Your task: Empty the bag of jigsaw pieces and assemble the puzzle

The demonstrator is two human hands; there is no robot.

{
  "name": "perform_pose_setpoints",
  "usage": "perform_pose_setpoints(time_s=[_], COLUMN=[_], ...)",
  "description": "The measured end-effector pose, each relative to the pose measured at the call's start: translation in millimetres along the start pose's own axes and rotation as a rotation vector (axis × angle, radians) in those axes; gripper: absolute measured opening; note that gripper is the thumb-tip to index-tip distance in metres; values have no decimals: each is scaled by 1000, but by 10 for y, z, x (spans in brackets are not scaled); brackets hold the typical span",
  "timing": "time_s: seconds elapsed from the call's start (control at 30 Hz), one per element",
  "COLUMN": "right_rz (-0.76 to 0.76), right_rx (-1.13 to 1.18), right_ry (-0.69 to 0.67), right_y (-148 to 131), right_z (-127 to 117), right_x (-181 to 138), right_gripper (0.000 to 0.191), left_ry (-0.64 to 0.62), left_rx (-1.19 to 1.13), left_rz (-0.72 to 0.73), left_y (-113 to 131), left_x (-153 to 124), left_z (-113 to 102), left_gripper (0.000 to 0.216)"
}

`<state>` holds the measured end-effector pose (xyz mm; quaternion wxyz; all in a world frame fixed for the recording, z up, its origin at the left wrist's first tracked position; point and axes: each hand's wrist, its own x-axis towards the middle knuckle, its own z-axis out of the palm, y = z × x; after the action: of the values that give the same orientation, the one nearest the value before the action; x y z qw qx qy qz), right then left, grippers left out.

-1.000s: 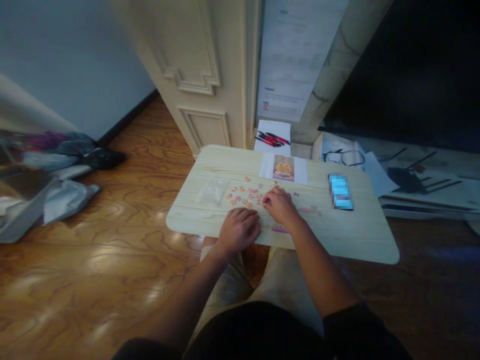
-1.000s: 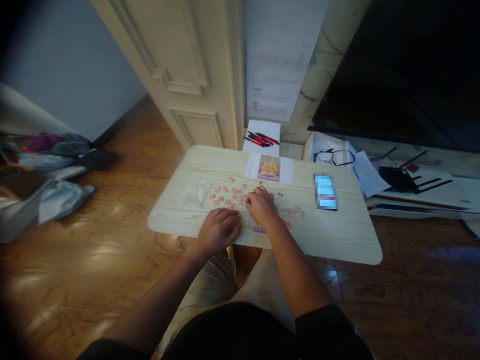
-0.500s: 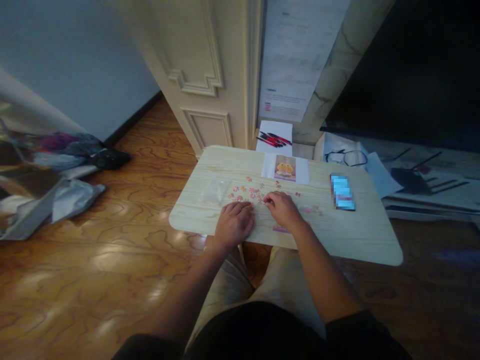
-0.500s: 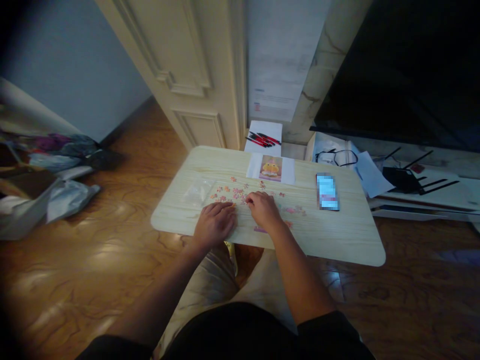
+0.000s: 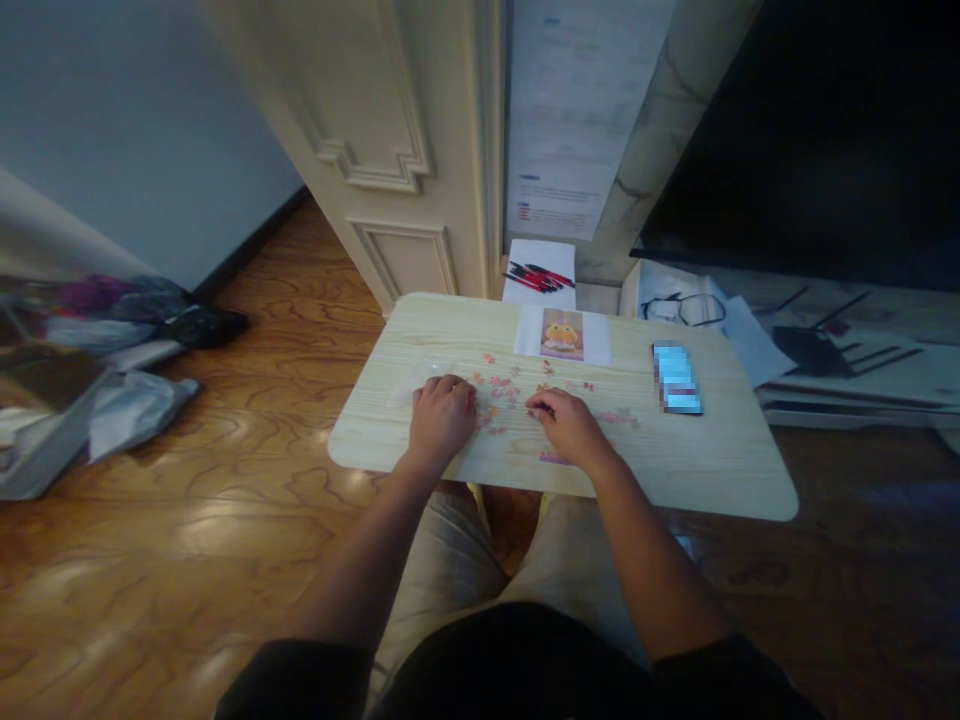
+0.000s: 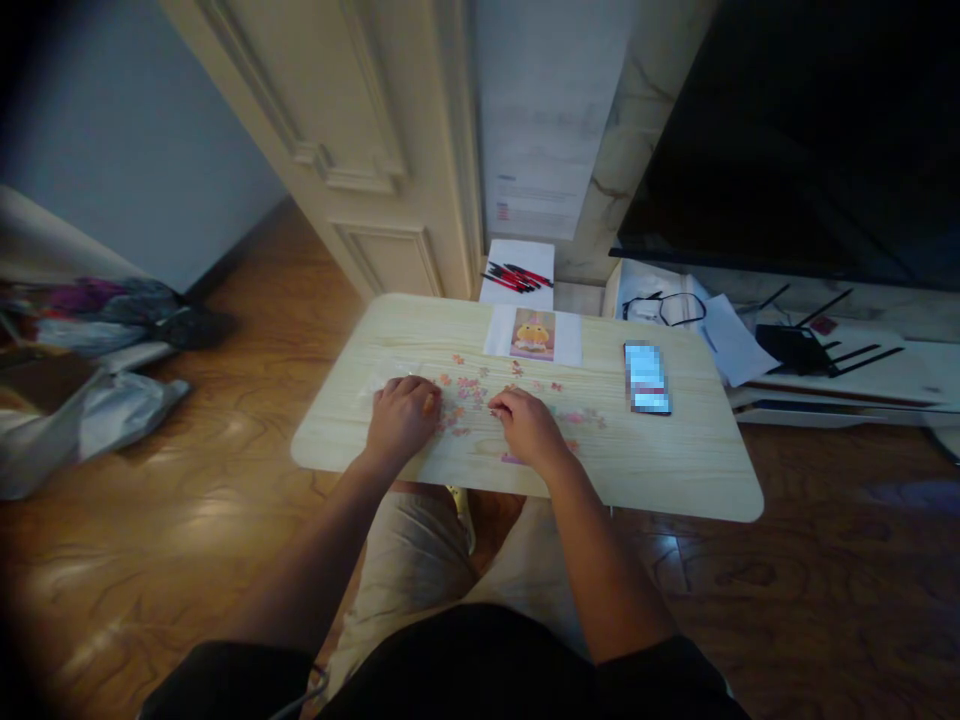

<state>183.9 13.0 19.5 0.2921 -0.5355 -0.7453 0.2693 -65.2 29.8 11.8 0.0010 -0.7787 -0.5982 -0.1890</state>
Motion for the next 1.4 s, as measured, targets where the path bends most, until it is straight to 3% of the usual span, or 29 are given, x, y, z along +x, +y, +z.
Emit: perform_pose_setpoints(time_s=[0.1,0.23,0.3,0.47,0.6,1.13,1.27,1.4], right_rz=[-21,26,79,154,190,206,280,297], right_rx=[24,83,153,395,481,423,327,212], right_ry=[7,45,75,111,142,182,241,211], right_y=[6,44,55,30,24,112,271,377], right_z=[-20,-16,-11,-2,9,-58,-219,-315], right_x=[-9,-57,-101,-210,-239,-283,-369,-469], right_gripper=[20,17,16,11,14,13,15,14], left_ry=[3,-33,-88,-135,-136,-140,-162,-177], left_rx=[-169,-664,-848,-1059,-1052,-1010,-833,-641], left_rz=[-29,-178,-262,-404,-394,-329,-228,-65], left_y=[60,322,479,701,707,708,722,795], left_x=[-12,-99,-150,-179,-143,-204,-310,-361], left_z=[-39,48,134,256,220,188,218,240], left_gripper=[13,29,27,34,32,31,28,21])
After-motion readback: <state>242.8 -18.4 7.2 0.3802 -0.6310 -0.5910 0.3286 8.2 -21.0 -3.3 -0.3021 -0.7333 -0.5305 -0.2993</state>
